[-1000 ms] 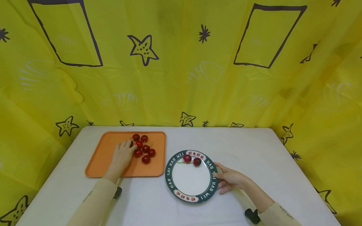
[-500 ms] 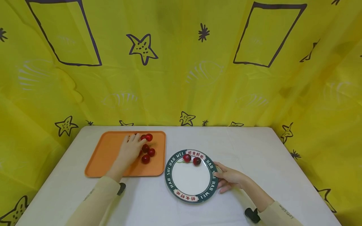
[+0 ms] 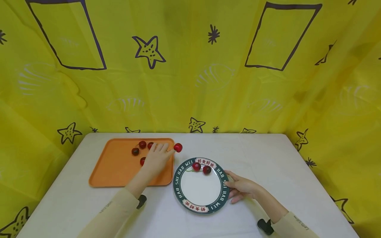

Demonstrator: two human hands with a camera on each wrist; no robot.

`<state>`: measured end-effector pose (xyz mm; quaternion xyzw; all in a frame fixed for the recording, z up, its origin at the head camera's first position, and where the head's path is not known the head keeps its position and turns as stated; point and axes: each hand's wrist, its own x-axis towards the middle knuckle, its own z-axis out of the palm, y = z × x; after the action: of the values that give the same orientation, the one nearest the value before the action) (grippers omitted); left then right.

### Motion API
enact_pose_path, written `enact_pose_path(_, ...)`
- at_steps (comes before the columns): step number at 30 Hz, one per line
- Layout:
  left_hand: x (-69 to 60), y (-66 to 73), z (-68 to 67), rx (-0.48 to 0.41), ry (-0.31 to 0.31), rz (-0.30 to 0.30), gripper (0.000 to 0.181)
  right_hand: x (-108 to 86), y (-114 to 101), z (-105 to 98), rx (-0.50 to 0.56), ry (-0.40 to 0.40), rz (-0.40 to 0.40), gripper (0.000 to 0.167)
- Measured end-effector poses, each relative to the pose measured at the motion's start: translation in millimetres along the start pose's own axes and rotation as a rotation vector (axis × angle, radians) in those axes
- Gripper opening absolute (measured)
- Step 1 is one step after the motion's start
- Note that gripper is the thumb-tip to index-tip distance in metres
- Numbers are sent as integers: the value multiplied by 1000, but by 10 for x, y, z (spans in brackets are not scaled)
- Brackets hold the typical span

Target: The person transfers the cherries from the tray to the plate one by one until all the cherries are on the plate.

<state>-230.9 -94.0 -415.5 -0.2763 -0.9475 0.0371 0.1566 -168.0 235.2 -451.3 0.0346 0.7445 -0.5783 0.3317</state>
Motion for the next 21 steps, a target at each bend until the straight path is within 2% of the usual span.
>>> enact_pose_path(11, 91, 414, -15, 59, 6, 103, 32, -9, 10, -12, 8, -14, -1, 60)
enact_pose_path(21, 143, 736, 134, 34, 29, 210, 28, -28, -6, -30, 33, -68, -13, 64)
